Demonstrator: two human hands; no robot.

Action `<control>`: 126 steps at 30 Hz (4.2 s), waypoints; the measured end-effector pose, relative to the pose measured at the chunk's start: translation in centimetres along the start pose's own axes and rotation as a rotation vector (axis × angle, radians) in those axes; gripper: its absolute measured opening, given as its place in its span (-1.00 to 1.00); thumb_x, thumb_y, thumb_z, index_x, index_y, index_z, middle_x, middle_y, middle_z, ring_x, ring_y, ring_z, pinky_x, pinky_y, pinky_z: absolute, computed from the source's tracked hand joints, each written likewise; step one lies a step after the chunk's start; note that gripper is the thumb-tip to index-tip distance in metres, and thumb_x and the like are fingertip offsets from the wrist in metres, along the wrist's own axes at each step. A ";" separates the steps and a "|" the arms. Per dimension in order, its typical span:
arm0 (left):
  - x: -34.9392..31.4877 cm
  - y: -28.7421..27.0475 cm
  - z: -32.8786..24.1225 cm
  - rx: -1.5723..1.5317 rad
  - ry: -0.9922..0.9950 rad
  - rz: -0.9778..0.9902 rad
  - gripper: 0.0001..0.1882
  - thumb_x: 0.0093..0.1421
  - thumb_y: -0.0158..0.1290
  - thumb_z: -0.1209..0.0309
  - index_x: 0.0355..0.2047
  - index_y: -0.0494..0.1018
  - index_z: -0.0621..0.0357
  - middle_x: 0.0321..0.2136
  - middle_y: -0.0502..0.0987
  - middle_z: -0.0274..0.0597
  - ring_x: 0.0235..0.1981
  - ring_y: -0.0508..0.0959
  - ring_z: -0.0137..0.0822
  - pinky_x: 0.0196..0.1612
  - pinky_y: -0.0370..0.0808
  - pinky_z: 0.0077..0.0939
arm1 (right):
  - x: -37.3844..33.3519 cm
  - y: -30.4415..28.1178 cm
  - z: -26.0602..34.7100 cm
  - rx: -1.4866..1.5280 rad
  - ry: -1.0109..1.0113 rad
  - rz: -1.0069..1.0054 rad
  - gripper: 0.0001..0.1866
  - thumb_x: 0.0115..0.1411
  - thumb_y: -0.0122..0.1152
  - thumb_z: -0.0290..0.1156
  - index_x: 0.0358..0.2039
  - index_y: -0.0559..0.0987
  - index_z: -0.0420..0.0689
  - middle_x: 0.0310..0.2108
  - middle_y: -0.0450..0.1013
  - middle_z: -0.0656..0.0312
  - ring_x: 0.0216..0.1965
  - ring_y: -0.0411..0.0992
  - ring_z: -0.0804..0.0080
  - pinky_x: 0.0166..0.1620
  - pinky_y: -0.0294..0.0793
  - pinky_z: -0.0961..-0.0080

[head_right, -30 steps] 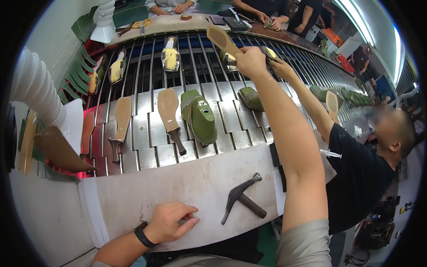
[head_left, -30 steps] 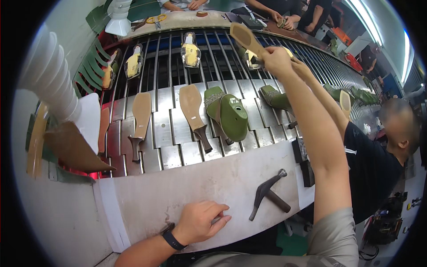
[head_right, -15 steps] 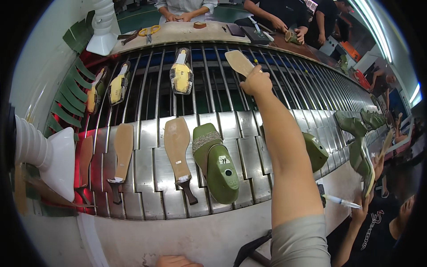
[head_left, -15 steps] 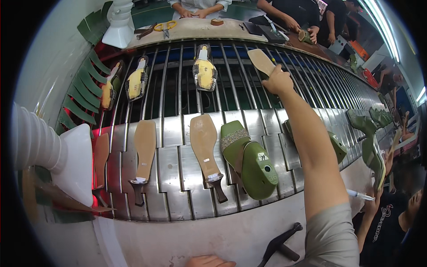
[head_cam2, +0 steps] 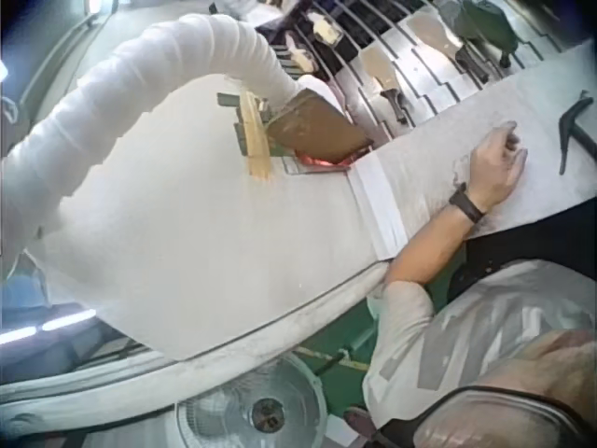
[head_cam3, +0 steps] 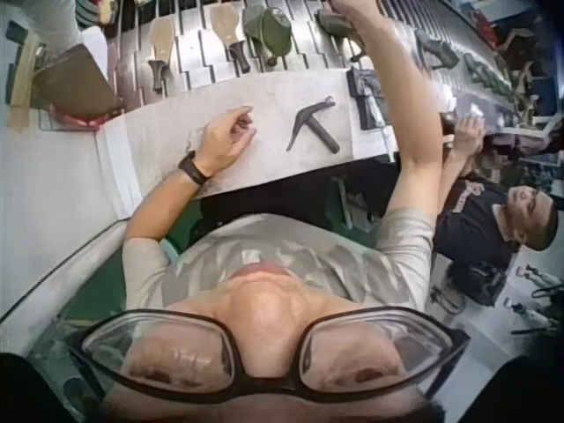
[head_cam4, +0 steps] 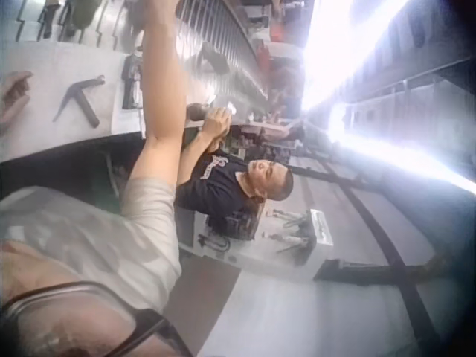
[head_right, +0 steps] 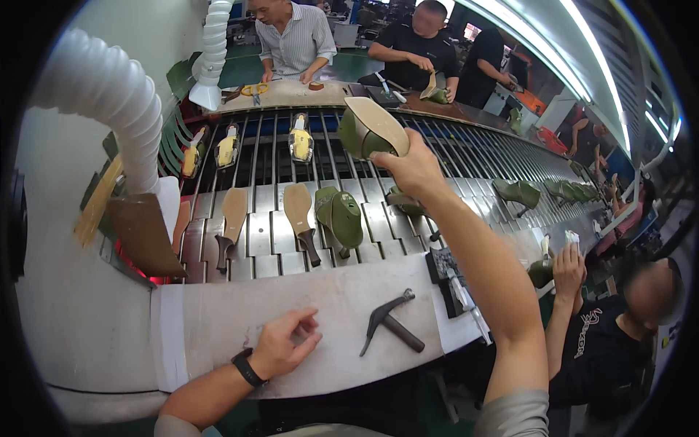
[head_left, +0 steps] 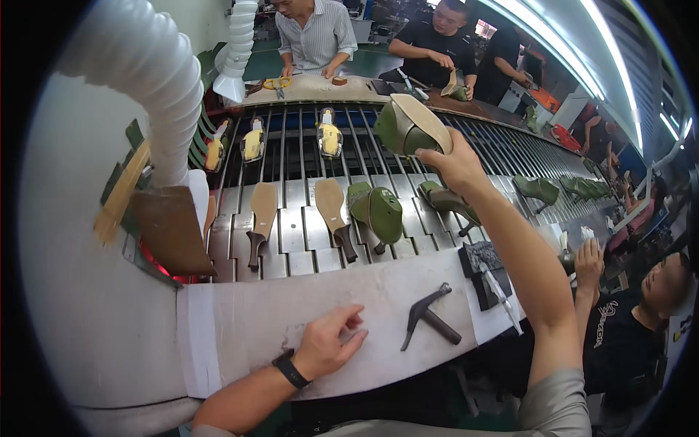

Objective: The person assembles high-heeled shoes by taking lasted uppers and outsoles from a conveyor line, aligning and pressing the soles onto the uppers by hand, and tapping the edges with a hammer to secure them.

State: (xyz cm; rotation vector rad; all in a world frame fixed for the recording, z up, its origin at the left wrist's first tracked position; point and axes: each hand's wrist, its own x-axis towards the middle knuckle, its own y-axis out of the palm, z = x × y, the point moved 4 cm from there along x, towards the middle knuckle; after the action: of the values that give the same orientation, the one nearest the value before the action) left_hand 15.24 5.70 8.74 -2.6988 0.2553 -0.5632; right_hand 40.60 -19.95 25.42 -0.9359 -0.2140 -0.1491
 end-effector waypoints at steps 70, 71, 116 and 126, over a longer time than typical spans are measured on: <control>-0.1 -6.7 4.2 -0.962 -0.131 -0.216 -0.40 0.43 0.04 0.10 0.23 0.41 0.41 0.04 0.63 0.16 0.04 0.67 -0.11 0.07 0.63 -0.28 | -45.7 9.3 -5.0 1.279 0.317 0.363 -0.57 0.52 0.10 -0.20 0.21 0.44 -0.26 0.17 0.48 -0.17 0.22 0.52 -0.07 0.24 0.51 0.08; 0.0 -6.7 3.7 -0.957 -0.132 -0.214 -0.40 0.43 0.03 0.10 0.23 0.40 0.41 0.04 0.62 0.17 0.04 0.67 -0.11 0.07 0.63 -0.28 | -47.1 9.0 -5.0 1.535 0.433 0.377 -0.51 0.54 0.04 -0.12 0.26 0.40 -0.24 0.18 0.48 -0.19 0.20 0.53 -0.17 0.22 0.54 -0.03; -2.3 -5.8 -4.7 -0.922 0.083 -0.100 -0.32 0.36 0.06 0.17 0.31 0.26 0.46 0.16 0.54 0.28 0.17 0.60 0.02 0.30 0.50 -0.13 | -46.8 16.0 -5.9 1.333 0.459 0.568 -0.66 0.51 0.12 -0.41 0.10 0.54 -0.47 -0.03 0.62 -0.14 -0.05 0.67 0.05 0.08 0.71 0.16; -2.5 -6.2 -10.6 -0.902 -0.090 0.027 -0.44 0.41 0.06 0.43 0.38 0.23 0.24 0.15 0.54 0.31 0.20 0.59 0.11 0.23 0.59 -0.01 | -42.9 7.2 0.0 1.325 0.076 0.301 -0.69 0.51 0.14 -0.38 -0.02 0.61 -0.44 -0.12 0.65 -0.14 -0.13 0.69 0.11 -0.06 0.77 0.14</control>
State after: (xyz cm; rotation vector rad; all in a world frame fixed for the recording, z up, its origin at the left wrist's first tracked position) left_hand 9.19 8.65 19.27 -3.5587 0.6488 -0.3596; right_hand 0.61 -14.28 9.20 0.3636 -0.0611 0.2313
